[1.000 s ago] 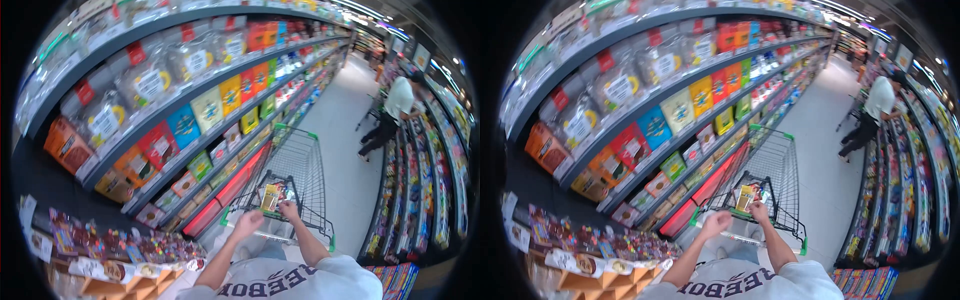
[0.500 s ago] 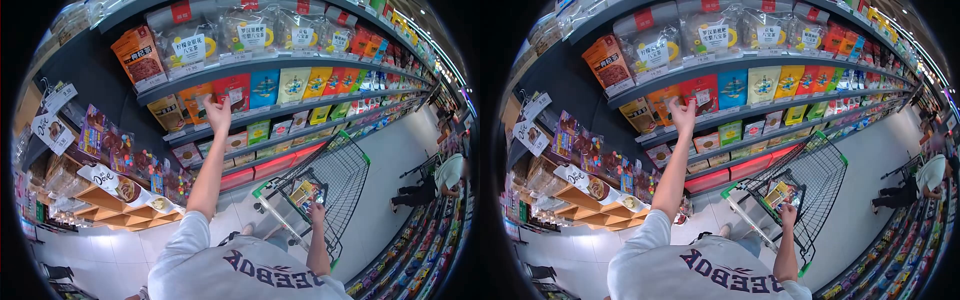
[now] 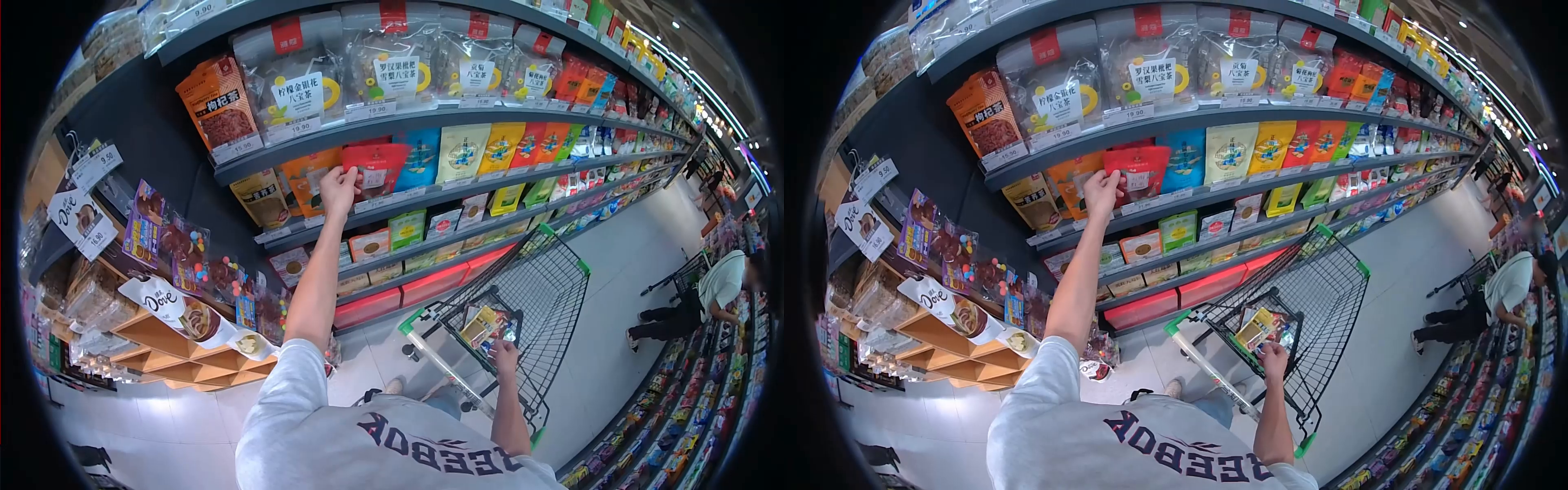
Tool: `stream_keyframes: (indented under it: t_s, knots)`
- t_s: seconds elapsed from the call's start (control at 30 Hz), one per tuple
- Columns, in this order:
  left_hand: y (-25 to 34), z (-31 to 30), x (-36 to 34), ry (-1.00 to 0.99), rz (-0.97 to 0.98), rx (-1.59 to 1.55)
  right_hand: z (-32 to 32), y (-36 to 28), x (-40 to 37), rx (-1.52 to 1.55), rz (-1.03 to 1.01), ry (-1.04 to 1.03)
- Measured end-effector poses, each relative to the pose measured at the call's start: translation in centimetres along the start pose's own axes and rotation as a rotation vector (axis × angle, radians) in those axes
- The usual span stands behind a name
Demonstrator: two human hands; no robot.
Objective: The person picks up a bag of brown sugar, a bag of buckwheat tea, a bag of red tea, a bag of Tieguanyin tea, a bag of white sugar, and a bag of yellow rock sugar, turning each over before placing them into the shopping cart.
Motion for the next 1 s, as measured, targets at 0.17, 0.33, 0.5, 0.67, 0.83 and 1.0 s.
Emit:
stream_keyframes:
  t_s: [0.17, 0.33, 0.5, 0.67, 0.83, 1.0]
  knots:
    - [4.8, 0.6, -3.1, 0.022, 0.174, -0.135, -0.1, 0.2, 0.1, -0.007, 0.002, -0.027]
    - [10.3, 1.4, -10.5, 0.021, 0.283, -0.039, 0.0, 0.0, 0.2, -0.020, -0.036, 0.001]
    - [6.4, 3.8, -16.7, -0.135, 0.155, -0.118, 1.3, -4.2, -1.2, -0.188, -0.261, -0.021]
    - [-1.5, 7.2, -23.8, -0.302, -0.534, -0.559, 6.5, -13.3, -8.2, 0.117, -0.360, -0.302]
    - [-3.9, 8.4, -26.6, -0.323, -0.612, -0.513, 10.2, -17.8, -14.4, 0.398, -0.237, -0.551]
    - [-4.3, 8.8, -27.6, -0.361, -0.634, -0.503, 10.4, -18.3, -15.9, 0.288, -0.277, -0.468]
Point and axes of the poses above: each hand's wrist, its own x-axis towards the middle knuckle, its own z-axis out of the palm, y = z × x, the point moved 8 cm from there along x, towards the middle knuckle, and after that the axes turned 2 degrees about y, right-handed, at the moved point
